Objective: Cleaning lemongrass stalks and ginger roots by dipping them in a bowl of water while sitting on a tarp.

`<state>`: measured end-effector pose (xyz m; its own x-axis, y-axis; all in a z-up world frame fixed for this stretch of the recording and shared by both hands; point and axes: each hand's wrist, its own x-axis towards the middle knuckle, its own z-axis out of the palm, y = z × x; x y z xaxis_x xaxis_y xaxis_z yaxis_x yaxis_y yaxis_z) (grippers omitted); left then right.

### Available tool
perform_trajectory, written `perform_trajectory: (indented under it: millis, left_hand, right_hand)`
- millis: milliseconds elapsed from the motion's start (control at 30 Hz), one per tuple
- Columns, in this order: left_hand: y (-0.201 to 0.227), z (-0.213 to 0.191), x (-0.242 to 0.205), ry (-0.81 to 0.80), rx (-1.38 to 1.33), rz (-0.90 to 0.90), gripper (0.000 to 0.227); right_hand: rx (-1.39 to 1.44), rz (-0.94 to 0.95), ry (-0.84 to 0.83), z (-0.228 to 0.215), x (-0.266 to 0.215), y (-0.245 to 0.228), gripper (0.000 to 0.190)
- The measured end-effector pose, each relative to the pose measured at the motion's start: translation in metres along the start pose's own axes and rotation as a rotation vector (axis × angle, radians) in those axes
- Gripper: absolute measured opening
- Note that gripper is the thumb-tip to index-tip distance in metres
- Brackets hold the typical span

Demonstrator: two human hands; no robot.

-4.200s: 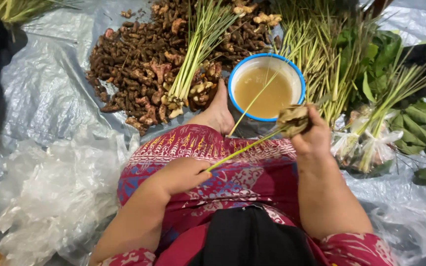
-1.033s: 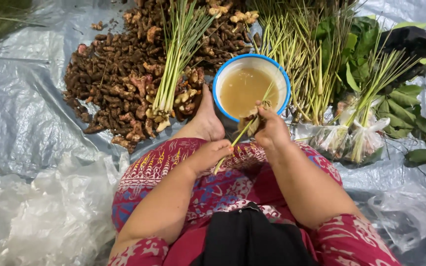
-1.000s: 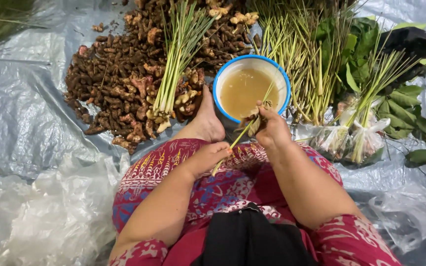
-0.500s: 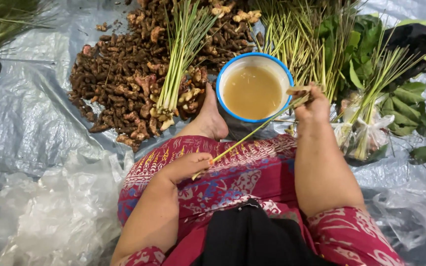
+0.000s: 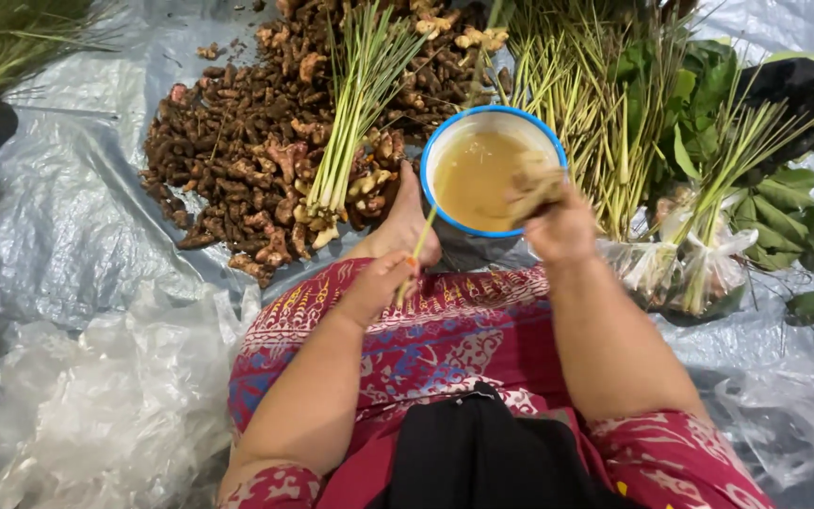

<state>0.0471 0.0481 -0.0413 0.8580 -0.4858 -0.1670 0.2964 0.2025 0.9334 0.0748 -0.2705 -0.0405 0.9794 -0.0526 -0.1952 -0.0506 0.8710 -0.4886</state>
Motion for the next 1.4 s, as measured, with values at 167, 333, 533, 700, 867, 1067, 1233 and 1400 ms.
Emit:
perform_trajectory:
  millis: [167,333,533,700,867,1067,1233,1400]
  left_hand:
    - [0.083,0.071,0.044,0.129,-0.198,-0.306,0.048]
    - [-0.097,-0.003,0.034,-0.105,0.189,-0.096,0.017]
    - [-0.088,0.008,0.029,-0.143,0.253,-0.063,0.014]
    - [0.169,0.122,0.040,0.508,-0.390,-0.679,0.095]
    - [0.005,0.054,0.038,0.229,-0.177,-0.404,0.049]
    - [-0.078,-0.001,0.027,-0.049,0.134,-0.044,0.022]
    - [-0.063,0.002,0.024,-0.008,0.146,0.010,0.024]
    - [-0.062,-0.001,0.023,0.020,0.167,0.026,0.024]
  right_hand:
    - [0.059,0.207,0.028,0.043,-0.026,0.093,0.030]
    - [-0.060,0.103,0.237,0.041,-0.020,0.079,0.007]
    - [-0.017,-0.053,0.233,0.020,0.002,0.045,0.010]
    - [-0.108,0.100,0.182,0.069,-0.039,0.092,0.005]
    - [-0.191,-0.003,0.126,0.049,-0.026,0.098,0.030]
    - [-0.064,0.058,0.095,0.046,-0.013,0.063,0.043]
    - [-0.198,-0.006,0.108,0.025,-0.016,0.072,0.059]
    - [-0.242,-0.014,0.119,0.056,-0.033,0.068,0.040]
